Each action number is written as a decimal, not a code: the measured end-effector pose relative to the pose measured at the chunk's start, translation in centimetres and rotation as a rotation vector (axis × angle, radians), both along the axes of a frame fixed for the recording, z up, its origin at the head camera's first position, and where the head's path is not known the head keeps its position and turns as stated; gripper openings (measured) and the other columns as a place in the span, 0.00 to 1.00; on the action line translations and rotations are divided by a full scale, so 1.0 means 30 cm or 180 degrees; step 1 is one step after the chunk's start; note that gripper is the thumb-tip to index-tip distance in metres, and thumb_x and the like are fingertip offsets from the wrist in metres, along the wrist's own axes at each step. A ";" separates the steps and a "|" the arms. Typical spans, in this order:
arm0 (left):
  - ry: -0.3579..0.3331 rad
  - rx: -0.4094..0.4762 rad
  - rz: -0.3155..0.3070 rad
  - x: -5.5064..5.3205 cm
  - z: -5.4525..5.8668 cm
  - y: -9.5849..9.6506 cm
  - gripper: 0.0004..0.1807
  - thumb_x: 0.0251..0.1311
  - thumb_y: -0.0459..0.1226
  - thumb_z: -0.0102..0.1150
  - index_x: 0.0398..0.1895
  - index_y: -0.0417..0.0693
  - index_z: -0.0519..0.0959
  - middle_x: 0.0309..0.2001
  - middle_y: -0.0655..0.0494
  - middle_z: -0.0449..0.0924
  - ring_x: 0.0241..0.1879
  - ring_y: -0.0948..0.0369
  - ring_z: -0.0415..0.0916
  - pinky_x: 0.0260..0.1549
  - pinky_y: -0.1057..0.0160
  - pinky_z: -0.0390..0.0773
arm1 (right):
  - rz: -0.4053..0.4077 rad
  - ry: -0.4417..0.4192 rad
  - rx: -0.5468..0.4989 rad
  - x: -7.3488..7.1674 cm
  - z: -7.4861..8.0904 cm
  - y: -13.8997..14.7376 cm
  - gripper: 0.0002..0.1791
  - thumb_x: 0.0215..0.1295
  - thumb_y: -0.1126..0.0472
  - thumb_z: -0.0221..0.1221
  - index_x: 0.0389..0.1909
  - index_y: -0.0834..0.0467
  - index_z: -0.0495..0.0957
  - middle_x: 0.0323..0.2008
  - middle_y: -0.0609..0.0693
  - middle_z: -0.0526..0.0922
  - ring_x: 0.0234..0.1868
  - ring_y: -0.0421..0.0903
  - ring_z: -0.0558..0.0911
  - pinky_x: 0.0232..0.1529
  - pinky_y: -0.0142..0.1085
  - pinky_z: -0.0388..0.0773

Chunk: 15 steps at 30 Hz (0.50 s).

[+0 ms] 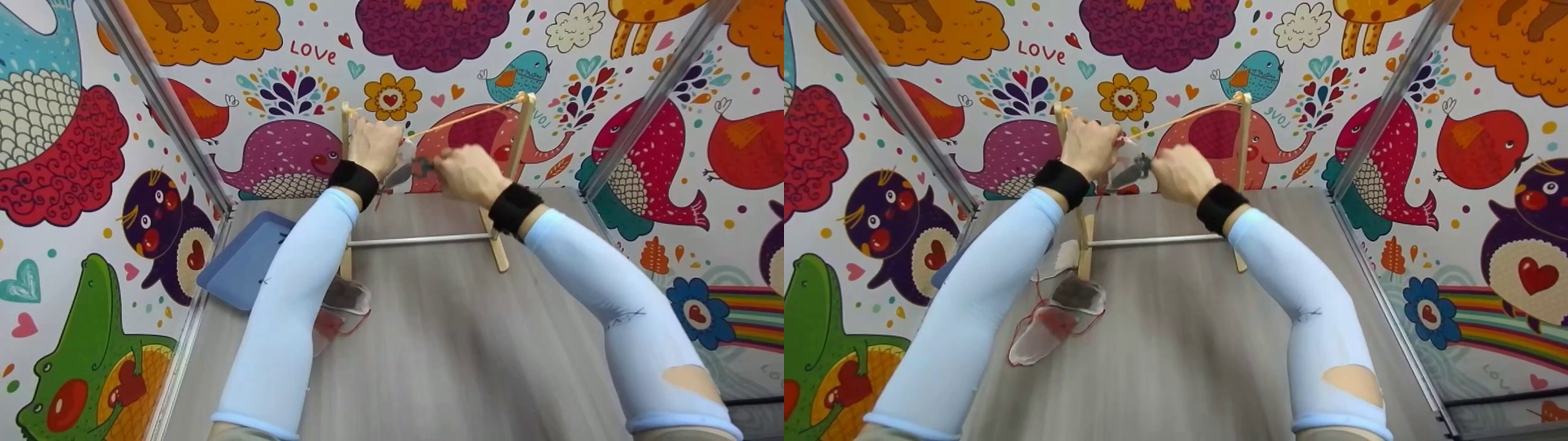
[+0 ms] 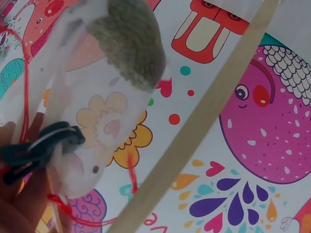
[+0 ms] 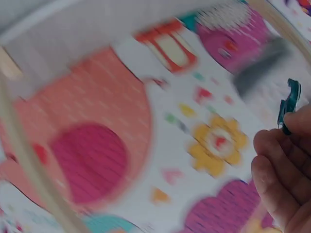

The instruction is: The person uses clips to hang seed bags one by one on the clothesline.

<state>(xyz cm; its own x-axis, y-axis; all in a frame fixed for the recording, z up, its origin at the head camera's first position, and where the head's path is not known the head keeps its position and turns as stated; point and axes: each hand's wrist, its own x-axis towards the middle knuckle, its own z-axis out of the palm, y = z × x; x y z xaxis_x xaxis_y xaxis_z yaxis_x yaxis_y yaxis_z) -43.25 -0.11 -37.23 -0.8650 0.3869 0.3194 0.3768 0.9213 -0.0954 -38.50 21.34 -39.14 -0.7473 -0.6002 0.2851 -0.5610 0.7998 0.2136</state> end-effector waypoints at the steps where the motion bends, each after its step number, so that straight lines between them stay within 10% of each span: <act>1: 0.0003 -0.0008 0.0007 0.001 -0.001 0.000 0.10 0.77 0.36 0.63 0.54 0.46 0.90 0.45 0.45 0.96 0.50 0.43 0.93 0.67 0.44 0.80 | -0.0034 0.0069 0.0034 -0.003 0.036 -0.013 0.08 0.76 0.65 0.62 0.38 0.64 0.86 0.28 0.58 0.85 0.22 0.54 0.78 0.28 0.47 0.86; 6: 0.0059 0.0019 0.0014 0.011 -0.003 -0.002 0.09 0.77 0.35 0.62 0.50 0.45 0.90 0.39 0.46 0.95 0.45 0.45 0.93 0.62 0.46 0.82 | -0.0118 0.0240 0.0186 -0.036 0.149 -0.068 0.10 0.75 0.69 0.58 0.38 0.66 0.88 0.34 0.61 0.91 0.28 0.61 0.88 0.34 0.54 0.90; 15: 0.0276 0.0022 -0.0377 0.023 -0.017 -0.008 0.08 0.76 0.32 0.59 0.45 0.45 0.88 0.33 0.46 0.92 0.38 0.45 0.91 0.55 0.46 0.83 | -0.0030 -0.0117 0.0480 -0.096 0.184 -0.128 0.09 0.75 0.71 0.61 0.39 0.65 0.90 0.36 0.62 0.92 0.28 0.58 0.84 0.39 0.53 0.93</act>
<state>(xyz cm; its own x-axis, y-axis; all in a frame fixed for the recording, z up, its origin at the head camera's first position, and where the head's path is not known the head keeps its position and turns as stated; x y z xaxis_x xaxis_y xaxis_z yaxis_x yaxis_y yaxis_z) -42.55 -0.35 -37.74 -0.7825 0.4821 0.3941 0.4736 0.8717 -0.1260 -41.37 17.49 -33.62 -0.7615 -0.6270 0.1646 -0.5631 0.7656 0.3110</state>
